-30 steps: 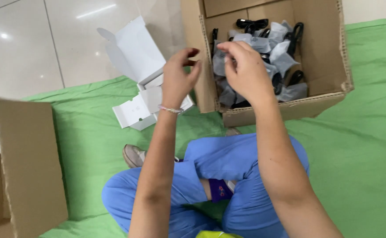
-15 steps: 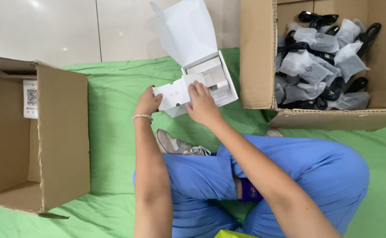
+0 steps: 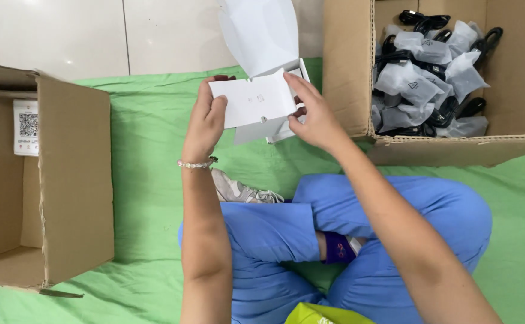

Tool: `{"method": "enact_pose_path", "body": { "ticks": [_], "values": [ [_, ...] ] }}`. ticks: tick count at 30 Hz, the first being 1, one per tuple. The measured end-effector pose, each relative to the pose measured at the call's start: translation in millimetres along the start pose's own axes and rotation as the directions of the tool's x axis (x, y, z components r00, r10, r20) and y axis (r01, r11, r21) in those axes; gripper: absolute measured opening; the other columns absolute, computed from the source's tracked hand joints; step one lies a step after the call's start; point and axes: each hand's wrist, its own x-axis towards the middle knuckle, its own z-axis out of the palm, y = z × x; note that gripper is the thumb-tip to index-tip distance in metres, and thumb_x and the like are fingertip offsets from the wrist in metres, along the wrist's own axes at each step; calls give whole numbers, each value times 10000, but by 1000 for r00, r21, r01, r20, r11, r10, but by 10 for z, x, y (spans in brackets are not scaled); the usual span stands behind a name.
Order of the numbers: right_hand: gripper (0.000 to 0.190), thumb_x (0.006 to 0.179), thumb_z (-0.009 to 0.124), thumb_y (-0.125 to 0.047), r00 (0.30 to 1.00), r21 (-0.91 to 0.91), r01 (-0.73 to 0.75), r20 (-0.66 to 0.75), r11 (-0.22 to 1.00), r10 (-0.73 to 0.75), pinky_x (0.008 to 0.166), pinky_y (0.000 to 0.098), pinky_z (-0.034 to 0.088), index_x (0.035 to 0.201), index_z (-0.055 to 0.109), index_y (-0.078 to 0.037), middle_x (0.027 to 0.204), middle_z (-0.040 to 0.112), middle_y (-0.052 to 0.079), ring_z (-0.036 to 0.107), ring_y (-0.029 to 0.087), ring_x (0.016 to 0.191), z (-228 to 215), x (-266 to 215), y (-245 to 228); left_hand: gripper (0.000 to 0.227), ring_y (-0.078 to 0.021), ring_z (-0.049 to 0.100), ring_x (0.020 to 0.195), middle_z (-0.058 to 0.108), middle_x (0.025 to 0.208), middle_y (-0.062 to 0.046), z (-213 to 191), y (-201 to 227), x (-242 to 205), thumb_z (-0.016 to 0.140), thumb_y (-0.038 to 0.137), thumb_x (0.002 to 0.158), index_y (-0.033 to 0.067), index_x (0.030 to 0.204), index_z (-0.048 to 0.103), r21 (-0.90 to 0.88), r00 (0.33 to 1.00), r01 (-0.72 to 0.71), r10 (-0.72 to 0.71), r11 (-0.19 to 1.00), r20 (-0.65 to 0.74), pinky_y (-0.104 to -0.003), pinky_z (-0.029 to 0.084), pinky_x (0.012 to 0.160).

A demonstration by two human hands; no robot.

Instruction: The person is seen unboxing and re-organizing electronic components (cables and devices) from larger cardboard boxes into smaller individual boxes.

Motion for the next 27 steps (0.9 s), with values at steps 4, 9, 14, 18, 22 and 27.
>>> {"method": "enact_pose_path", "body": {
  "ticks": [4,9,14,18,22,27],
  "values": [
    [997,770,652,88,986,120,-1,165,993,-19,838,311,604,1637,224,-155,1601,373,172,643,195,1049,-436,138,-110,363,-143,568,1012,648,1159,-78,216,-173,136,427,103,1012,19,1347,538,-154,999,36,-36,987,3,-316,487,918],
    [1112,751,683,70,883,103,-284,416,953,218,741,295,541,1702,167,-186,1340,509,197,572,128,871,-555,283,133,376,-288,518,1077,554,1146,-185,516,-782,343,416,132,1000,21,1334,550,83,997,72,-69,994,-43,-381,437,995],
    [1096,711,700,94,925,-190,-68,356,979,133,776,316,562,1648,177,-128,1567,377,141,610,188,851,-471,351,208,367,-351,502,1232,519,1304,-218,633,-821,396,415,112,999,-8,1327,529,146,990,-122,130,982,-51,-411,384,1126],
    [1077,706,686,101,921,-259,-106,338,960,193,839,341,568,1632,178,-108,1605,353,132,650,277,958,-461,347,227,360,-355,477,1264,515,1306,-215,674,-888,407,414,102,1007,-18,1327,526,136,988,-147,152,980,-31,-417,370,1152],
    [1081,679,712,110,953,-327,107,304,939,-2,1011,372,513,1621,200,-33,1558,374,196,519,385,1315,-413,330,314,355,-362,473,1265,503,1306,-213,805,-1214,459,426,101,1005,-19,1324,524,176,985,-163,170,971,-29,-426,379,1146],
    [934,701,537,221,982,-424,111,188,899,-33,1155,418,417,1585,312,15,1579,388,210,463,418,1408,-322,245,282,407,-402,501,1241,501,1347,-211,963,-1025,361,509,96,949,28,1347,556,465,975,-64,155,883,-161,-477,417,1108]
  ]
}}
